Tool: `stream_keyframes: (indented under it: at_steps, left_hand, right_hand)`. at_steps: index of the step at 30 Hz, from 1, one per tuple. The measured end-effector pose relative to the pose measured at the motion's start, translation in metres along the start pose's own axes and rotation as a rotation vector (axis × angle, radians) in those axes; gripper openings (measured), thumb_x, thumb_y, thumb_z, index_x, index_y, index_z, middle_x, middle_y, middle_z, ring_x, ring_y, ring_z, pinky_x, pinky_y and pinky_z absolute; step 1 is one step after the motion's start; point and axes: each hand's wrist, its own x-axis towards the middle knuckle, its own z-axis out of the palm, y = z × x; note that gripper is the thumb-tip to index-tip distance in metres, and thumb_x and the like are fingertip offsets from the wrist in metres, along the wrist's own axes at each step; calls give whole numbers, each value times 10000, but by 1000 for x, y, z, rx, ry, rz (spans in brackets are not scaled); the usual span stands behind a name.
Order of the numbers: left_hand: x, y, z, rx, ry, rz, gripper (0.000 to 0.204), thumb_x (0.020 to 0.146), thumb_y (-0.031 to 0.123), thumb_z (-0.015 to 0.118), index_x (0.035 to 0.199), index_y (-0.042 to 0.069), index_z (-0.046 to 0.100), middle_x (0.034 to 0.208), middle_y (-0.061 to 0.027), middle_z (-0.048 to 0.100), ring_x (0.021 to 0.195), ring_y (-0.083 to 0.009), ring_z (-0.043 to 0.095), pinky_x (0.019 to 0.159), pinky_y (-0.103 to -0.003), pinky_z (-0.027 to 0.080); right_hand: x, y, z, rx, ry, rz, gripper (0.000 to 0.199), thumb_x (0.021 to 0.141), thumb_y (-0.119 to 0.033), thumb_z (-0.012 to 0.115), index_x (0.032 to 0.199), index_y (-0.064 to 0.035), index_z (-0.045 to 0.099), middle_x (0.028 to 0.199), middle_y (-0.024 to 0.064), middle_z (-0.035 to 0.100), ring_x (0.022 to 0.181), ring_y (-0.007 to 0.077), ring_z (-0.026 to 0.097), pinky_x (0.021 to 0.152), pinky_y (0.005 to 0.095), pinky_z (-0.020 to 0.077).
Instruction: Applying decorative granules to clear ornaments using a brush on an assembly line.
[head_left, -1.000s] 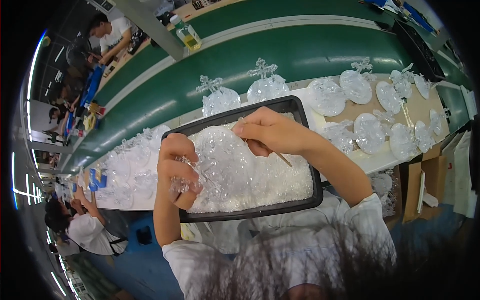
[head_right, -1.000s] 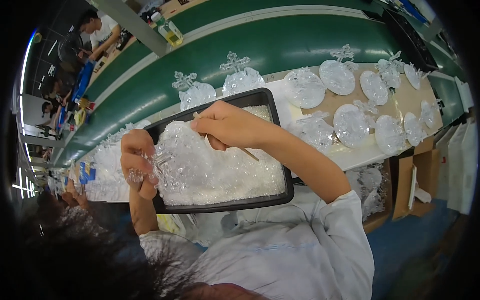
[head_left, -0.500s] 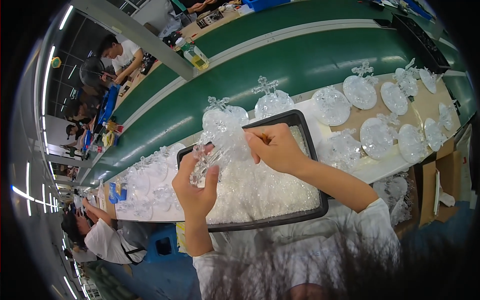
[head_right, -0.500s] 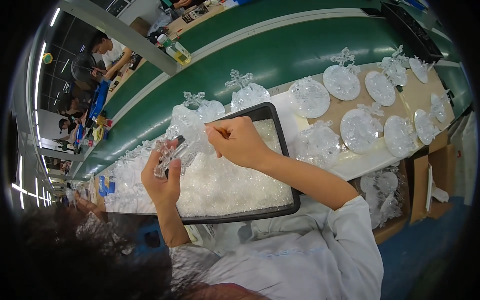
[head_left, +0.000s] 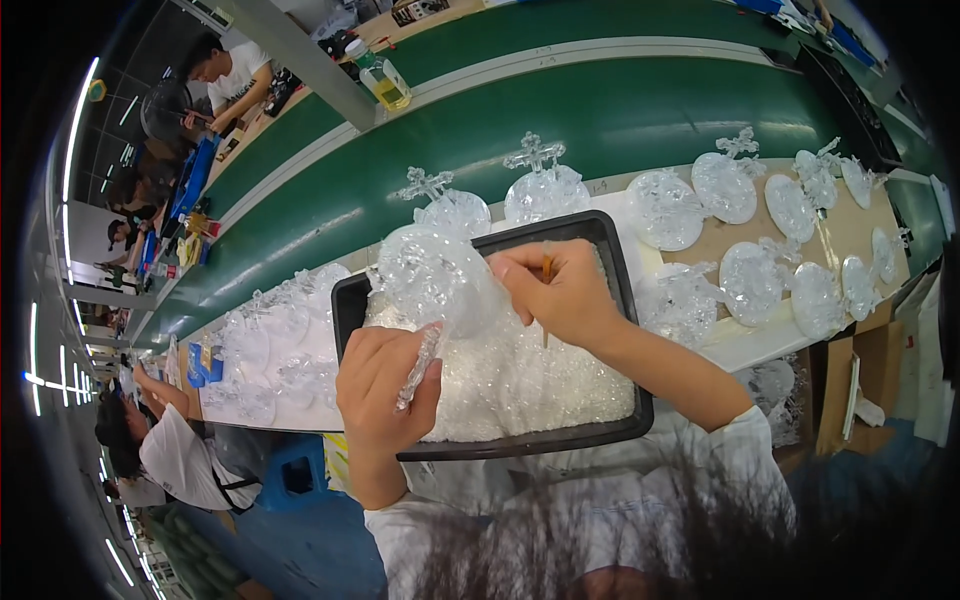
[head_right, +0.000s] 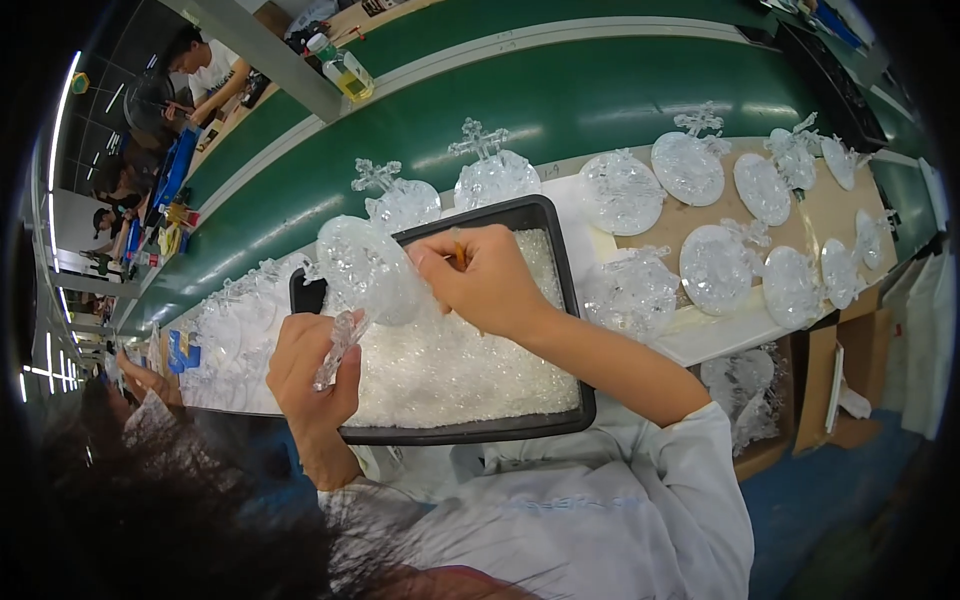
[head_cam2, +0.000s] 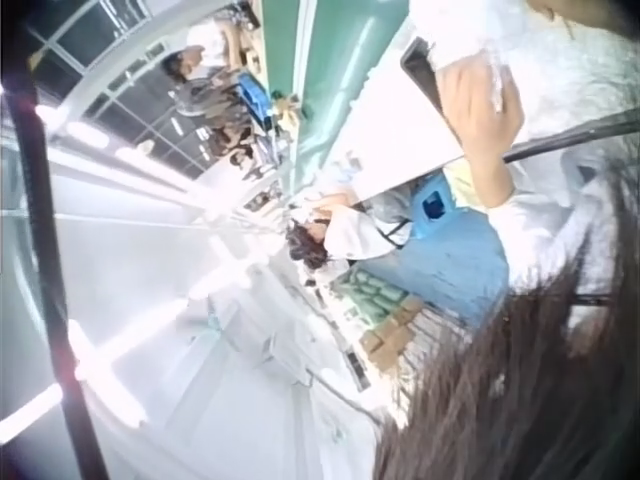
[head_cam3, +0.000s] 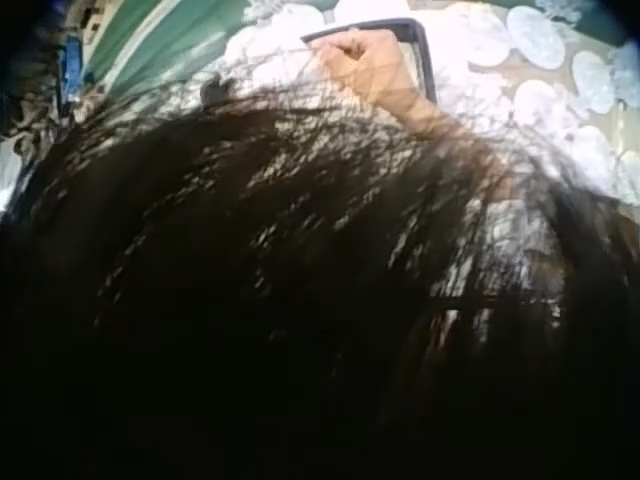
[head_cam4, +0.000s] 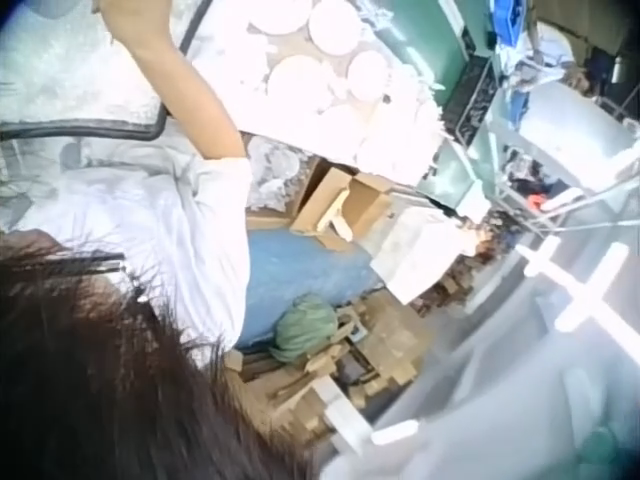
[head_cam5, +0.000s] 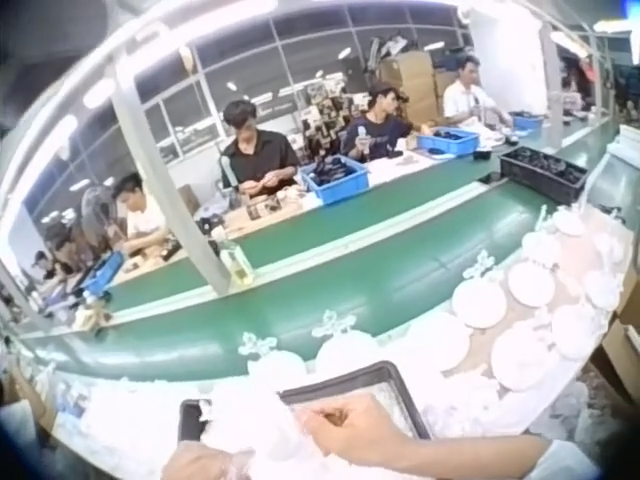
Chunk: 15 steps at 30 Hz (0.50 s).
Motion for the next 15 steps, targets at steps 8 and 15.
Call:
stream_keyframes:
  at_steps: [8, 15]
  left_hand:
    - [0, -4, -8, -33, -92, -25, 363, 632, -68, 745, 989, -22, 697, 808, -114, 661, 720, -291, 620, 642, -373, 468]
    - [-2, -8, -11, 14, -140, 47, 400, 622, -54, 743, 1016, -23, 687, 851, -98, 680, 725, -265, 623, 659, -371, 474]
  right_hand:
    - [6, 3, -12, 108, -187, 131, 190, 952, -109, 638, 979, 50, 739, 684, 42, 672, 552, 72, 609, 486, 223, 418]
    - [4, 1, -7, -29, -147, 177, 163, 891, 14, 656, 1017, 101, 712, 757, 70, 689, 590, 104, 628, 557, 237, 511]
